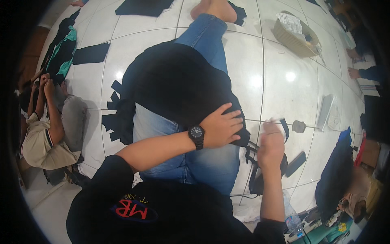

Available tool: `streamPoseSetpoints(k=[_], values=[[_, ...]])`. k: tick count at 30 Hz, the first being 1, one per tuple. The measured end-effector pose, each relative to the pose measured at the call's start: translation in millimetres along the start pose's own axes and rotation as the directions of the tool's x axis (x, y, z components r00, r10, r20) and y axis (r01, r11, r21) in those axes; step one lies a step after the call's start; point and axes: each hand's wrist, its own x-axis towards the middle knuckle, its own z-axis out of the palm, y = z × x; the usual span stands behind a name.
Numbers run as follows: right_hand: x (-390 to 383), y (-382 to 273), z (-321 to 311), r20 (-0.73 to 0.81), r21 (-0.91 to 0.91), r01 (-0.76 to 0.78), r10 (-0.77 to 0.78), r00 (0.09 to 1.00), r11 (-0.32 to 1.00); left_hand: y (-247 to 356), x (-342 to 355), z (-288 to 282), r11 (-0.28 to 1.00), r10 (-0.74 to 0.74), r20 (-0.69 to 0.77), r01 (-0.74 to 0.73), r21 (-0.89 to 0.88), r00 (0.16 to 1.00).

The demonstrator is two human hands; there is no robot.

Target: The person sits on the floor and uses scissors to cut strips from a large piece of black fabric. They repeatedly trim the edges and remove small pieces, placing the cut strips on the floor.

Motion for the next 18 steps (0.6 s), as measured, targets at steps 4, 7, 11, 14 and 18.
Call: streamPoseSetpoints(k=[4,7,11,14,18], values=[[-27,13,-4,0.477,-0.087,0.165,-0.104,0.873,0.983,-4,-2,4,0.997,0.034,0.085,-0.039,0.060,0.996],[-47,47,-29,0.533,-0.155,0.110,-0.011,0.846,0.982,-5,-7,8,0.997,0.034,0.098,-0.040,0.058,0.995],[-117,133,-53,0.367,-0.451,-0.280,0.462,0.807,0.847,-2,-1,6,0.997,0.047,0.096,-0.053,0.057,0.994],[-90,85,-41,0.740,-0.059,-0.969,0.662,0.118,0.239,-2,-3,3,0.996,0.023,0.095,-0.031,0.078,0.995],[-22,9,-31,0.568,0.756,-0.626,0.665,0.485,-0.190,-3,-4,4,0.997,0.025,0.085,-0.031,0.070,0.996]])
